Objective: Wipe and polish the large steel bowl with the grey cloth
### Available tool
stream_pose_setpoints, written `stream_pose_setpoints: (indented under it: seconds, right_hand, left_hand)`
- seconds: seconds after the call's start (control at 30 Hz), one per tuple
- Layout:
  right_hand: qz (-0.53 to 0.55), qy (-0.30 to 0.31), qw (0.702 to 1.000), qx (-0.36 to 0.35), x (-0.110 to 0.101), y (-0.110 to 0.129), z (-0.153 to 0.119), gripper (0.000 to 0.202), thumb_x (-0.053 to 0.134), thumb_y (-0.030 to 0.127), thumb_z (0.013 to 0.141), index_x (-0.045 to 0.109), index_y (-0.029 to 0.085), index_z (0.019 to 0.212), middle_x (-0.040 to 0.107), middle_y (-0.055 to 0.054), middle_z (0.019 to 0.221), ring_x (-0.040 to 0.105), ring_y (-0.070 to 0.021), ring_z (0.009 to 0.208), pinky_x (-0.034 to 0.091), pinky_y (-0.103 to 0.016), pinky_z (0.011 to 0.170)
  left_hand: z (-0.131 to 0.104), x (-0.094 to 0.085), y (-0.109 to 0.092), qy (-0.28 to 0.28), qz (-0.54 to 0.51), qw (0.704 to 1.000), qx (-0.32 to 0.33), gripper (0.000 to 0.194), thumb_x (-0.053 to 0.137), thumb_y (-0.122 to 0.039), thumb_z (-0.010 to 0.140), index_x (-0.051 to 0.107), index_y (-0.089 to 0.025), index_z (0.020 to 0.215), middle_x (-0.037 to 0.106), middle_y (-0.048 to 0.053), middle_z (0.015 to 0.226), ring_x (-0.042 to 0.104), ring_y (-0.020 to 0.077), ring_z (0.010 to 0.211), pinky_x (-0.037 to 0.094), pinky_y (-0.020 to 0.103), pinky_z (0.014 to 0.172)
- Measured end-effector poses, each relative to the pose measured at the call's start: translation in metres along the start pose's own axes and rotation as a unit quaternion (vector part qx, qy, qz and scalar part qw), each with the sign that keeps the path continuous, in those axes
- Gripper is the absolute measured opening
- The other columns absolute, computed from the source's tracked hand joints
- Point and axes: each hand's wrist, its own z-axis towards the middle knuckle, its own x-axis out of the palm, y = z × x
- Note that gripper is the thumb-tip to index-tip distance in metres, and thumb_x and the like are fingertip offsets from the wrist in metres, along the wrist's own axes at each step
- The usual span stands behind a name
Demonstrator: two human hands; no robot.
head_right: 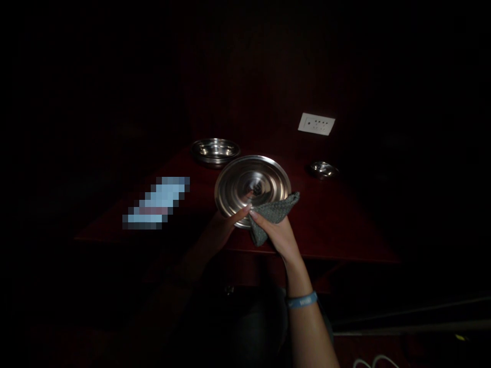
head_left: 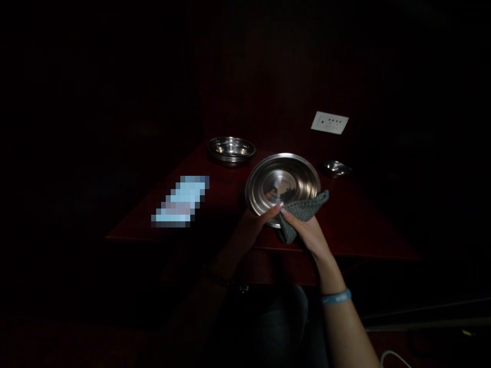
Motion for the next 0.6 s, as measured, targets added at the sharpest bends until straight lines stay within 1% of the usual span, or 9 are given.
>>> stream_pose_setpoints:
  seconds: [0.23, 0.37, 0.47, 0.6]
  right_hand:
    - [-0.023, 0.005, 1.0, -0.005, -0.0016, -0.0031, 0.0008, 0.064, 0.081, 0.053, 0.073, 0.065, 0.021, 0.125, 0.068, -0.013, 0.131, 0.06, -0.0354, 0.128, 0.039, -0.058, 0.118]
    - [-0.036, 0.006, 0.999, -0.005, -0.0017, -0.0034, 0.0005, 0.063, 0.078, 0.055, 0.076, 0.062, 0.023, 0.128, 0.067, -0.012, 0.132, 0.059, -0.0348, 0.13, 0.038, -0.059, 0.118]
    - [-0.038, 0.006, 0.999, 0.001, -0.0016, -0.0028, 0.0004, 0.065, 0.079, 0.055, 0.075, 0.061, 0.021, 0.129, 0.067, -0.012, 0.132, 0.058, -0.0349, 0.13, 0.037, -0.059, 0.119]
    - [-0.029, 0.0, 1.0, 0.001, -0.0009, -0.0017, 0.0003, 0.068, 0.079, 0.054, 0.074, 0.06, 0.019, 0.13, 0.066, -0.014, 0.133, 0.058, -0.0359, 0.13, 0.036, -0.061, 0.119]
  left_hand:
    - [-0.0005, -0.0009, 0.0002, 0.001, 0.015, 1.0, 0.001, 0.064, 0.079, -0.036, 0.072, 0.065, -0.018, 0.131, 0.064, 0.013, 0.138, 0.057, 0.0291, 0.132, 0.038, 0.045, 0.118]
    - [0.0016, -0.0032, 0.0006, 0.01, 0.014, 1.0, -0.004, 0.066, 0.081, -0.036, 0.07, 0.066, -0.018, 0.131, 0.066, 0.012, 0.137, 0.058, 0.0293, 0.131, 0.037, 0.046, 0.118]
    - [0.0039, -0.0052, 0.0012, 0.014, 0.014, 1.0, -0.013, 0.066, 0.082, -0.036, 0.069, 0.066, -0.018, 0.131, 0.066, 0.011, 0.136, 0.058, 0.0298, 0.131, 0.036, 0.046, 0.118]
    - [0.0052, -0.0068, 0.0022, 0.017, 0.02, 1.0, -0.007, 0.066, 0.082, -0.036, 0.069, 0.066, -0.019, 0.131, 0.065, 0.01, 0.138, 0.056, 0.0296, 0.132, 0.035, 0.046, 0.119]
